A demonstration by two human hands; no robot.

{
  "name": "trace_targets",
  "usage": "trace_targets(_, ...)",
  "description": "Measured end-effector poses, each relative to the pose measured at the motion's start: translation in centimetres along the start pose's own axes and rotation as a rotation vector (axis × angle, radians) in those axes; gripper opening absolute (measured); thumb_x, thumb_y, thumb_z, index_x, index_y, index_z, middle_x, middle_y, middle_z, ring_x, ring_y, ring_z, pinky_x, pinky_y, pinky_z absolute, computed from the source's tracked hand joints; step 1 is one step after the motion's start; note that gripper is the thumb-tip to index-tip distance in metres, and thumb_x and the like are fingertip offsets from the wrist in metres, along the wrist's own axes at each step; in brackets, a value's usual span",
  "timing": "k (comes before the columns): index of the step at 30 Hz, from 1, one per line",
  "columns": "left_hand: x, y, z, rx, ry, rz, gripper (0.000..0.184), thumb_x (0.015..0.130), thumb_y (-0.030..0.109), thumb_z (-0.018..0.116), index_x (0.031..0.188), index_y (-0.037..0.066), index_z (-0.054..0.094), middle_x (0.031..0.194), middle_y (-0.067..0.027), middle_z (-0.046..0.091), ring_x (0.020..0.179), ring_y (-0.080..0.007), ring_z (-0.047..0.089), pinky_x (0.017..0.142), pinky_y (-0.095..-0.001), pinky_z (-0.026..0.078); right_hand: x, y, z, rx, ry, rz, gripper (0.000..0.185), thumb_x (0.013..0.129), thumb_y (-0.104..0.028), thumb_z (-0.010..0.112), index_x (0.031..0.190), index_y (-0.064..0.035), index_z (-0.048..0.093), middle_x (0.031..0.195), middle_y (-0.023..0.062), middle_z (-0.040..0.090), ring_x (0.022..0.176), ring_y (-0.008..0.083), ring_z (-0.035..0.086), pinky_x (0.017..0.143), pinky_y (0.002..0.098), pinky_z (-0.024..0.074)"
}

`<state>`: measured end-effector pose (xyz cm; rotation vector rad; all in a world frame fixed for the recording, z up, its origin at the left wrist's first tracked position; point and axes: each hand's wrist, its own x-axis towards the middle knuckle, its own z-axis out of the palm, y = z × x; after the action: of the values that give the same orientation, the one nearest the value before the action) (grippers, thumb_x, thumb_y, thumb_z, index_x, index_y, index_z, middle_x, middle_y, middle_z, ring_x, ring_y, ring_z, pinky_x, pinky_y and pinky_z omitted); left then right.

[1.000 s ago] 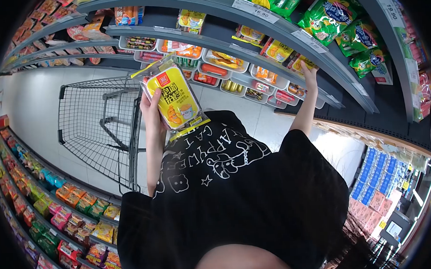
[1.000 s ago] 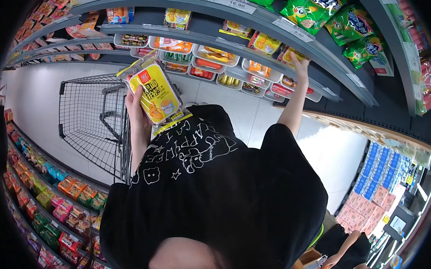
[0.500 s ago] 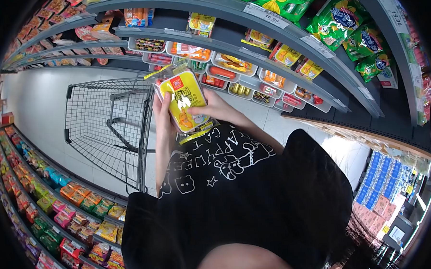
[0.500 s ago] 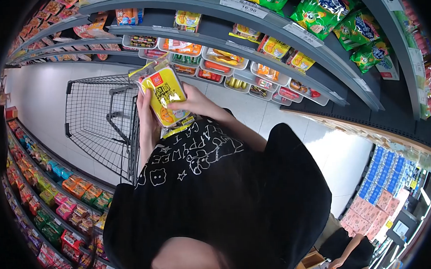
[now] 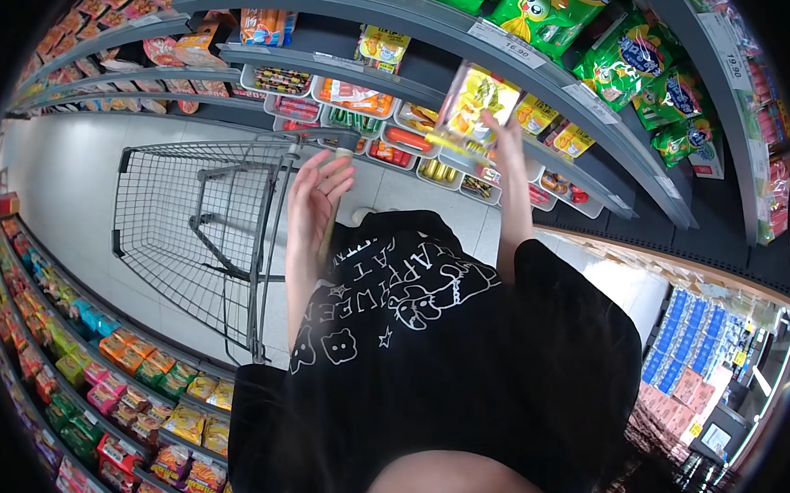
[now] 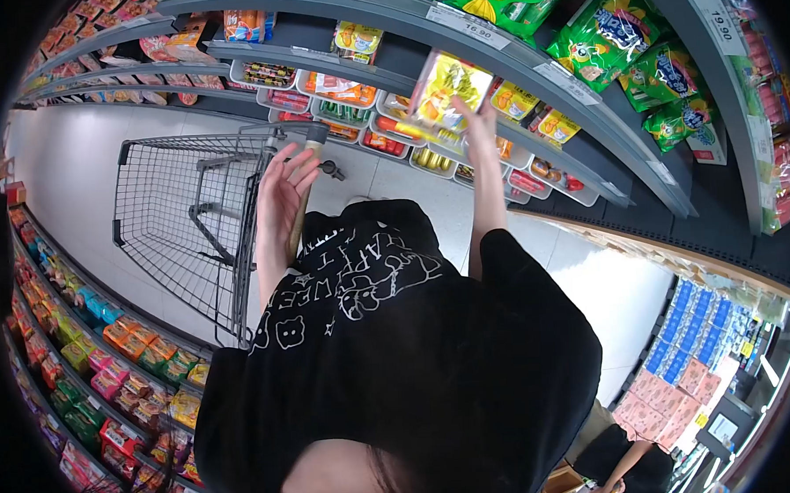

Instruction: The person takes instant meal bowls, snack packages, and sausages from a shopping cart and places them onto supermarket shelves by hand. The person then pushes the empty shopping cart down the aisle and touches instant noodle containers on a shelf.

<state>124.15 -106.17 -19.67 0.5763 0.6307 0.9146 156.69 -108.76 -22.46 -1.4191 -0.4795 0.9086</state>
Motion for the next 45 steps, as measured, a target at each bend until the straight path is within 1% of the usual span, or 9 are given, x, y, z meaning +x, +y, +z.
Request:
trace_targets(16, 0.0, -0.5, -1.2, -0.271, 0.076, 0.041, 0.042, 0.088, 0.021, 0.044, 0.121, -0.003, 0.034, 0.111, -0.0222, 0.047, 0.097, -0.0275, 0.054, 0.086, -0.0349, 0.045, 11.0, -0.6, -3.0, 0.198, 0.142, -0.358, 0.052, 0.075, -0.012, 0.065, 0.119, -0.0015, 0.040, 0.116, 0.0114, 0.046, 0.102, 0.0190, 0.048, 0.087, 0.0307, 0.0399)
trace_targets(18, -0.1, -0.5, -1.1, -0.260, 0.077, 0.038, 0.042, 0.088, 0.021, 0.044, 0.121, -0.003, 0.034, 0.111, -0.0221, 0.047, 0.096, -0.0272, 0.054, 0.086, -0.0346, 0.045, 11.5, 0.9, -2.9, -0.462, 0.315, -0.563, 0.053, 0.075, -0.013, 0.063, 0.120, 0.0018, 0.039, 0.118, 0.0146, 0.044, 0.109, 0.0220, 0.042, 0.092, 0.0329, 0.0341)
trace_targets(22, -0.1, -0.7, -1.8, -0.255, 0.044, 0.020, 0.046, 0.086, 0.021, 0.046, 0.124, -0.002, 0.031, 0.113, -0.0201, 0.046, 0.100, -0.0253, 0.051, 0.090, -0.0328, 0.042, 6.4, -0.4, 1.5, -0.374, 0.181, -0.540, 0.056, 0.071, -0.001, 0.062, 0.120, 0.0049, 0.036, 0.120, 0.0215, 0.040, 0.114, 0.0299, 0.037, 0.096, 0.0376, 0.0286)
trace_targets(27, -0.3, -0.5, -1.2, -0.248, 0.071, 0.045, 0.041, 0.088, 0.021, 0.043, 0.120, -0.003, 0.035, 0.109, -0.0219, 0.048, 0.094, -0.0266, 0.055, 0.084, -0.0336, 0.046, 4.0, 2.2, 4.2, -0.694, 0.759, -0.865, 0.052, 0.065, 0.008, 0.057, 0.113, 0.0039, 0.038, 0.106, 0.0284, 0.039, 0.101, 0.0452, 0.037, 0.092, 0.0479, 0.0277)
trace_targets(32, -1.2, -0.4, -1.1, -0.253, 0.054, 0.031, 0.039, 0.088, 0.023, 0.042, 0.119, -0.001, 0.037, 0.108, -0.0179, 0.050, 0.095, -0.0233, 0.055, 0.085, -0.0314, 0.046, 3.0, 0.6, 4.4, -1.366, 0.511, -1.108, 0.037, 0.071, -0.019, 0.060, 0.101, -0.0014, 0.049, 0.103, 0.0263, 0.043, 0.100, 0.0404, 0.041, 0.083, 0.0536, 0.0307)
trace_targets(38, -3.5, 0.6, 1.2, -0.067, 0.000, 0.076, 0.028, 0.085, 0.009, 0.042, 0.112, 0.002, 0.043, 0.103, -0.0136, 0.055, 0.090, -0.0214, 0.057, 0.080, -0.0326, 0.048, 6.4, -1.2, 3.0, -1.603, 0.394, -0.721, 0.048, 0.070, -0.049, 0.056, 0.098, -0.0113, 0.061, 0.097, 0.0135, 0.060, 0.082, 0.0320, 0.059, 0.068, 0.0430, 0.0472)
trace_targets(40, -3.3, -0.5, 0.6, 0.182, -0.051, 0.199, 0.037, 0.081, -0.001, 0.048, 0.117, 0.004, 0.041, 0.112, -0.0120, 0.051, 0.098, -0.0209, 0.053, 0.084, -0.0351, 0.046, 4.9, -3.0, 4.0, -1.585, 0.360, -0.550, 0.041, 0.070, -0.048, 0.053, 0.088, -0.0125, 0.064, 0.085, 0.0122, 0.063, 0.073, 0.0326, 0.060, 0.062, 0.0439, 0.0463)
trace_targets(43, -4.0, -0.8, 0.4, 0.239, -0.116, 0.263, 0.037, 0.081, 0.001, 0.051, 0.117, 0.004, 0.043, 0.116, -0.0106, 0.049, 0.101, -0.0200, 0.052, 0.086, -0.0346, 0.045, 4.5, -1.3, 4.3, -1.572, 0.632, -0.804, 0.027, 0.064, -0.034, 0.062, 0.077, -0.0091, 0.063, 0.072, 0.0145, 0.061, 0.064, 0.0306, 0.058, 0.057, 0.0468, 0.0432)
trace_targets(45, -4.2, -0.8, -0.4, 0.145, -0.105, 0.240, 0.034, 0.082, 0.006, 0.051, 0.115, 0.004, 0.044, 0.116, -0.0103, 0.049, 0.102, -0.0195, 0.052, 0.085, -0.0333, 0.045, 3.8, -0.4, 5.6, -1.706, 0.650, -0.445, 0.043, 0.065, -0.038, 0.063, 0.097, -0.0101, 0.059, 0.097, 0.0162, 0.058, 0.091, 0.0380, 0.052, 0.076, 0.0603, 0.0341)
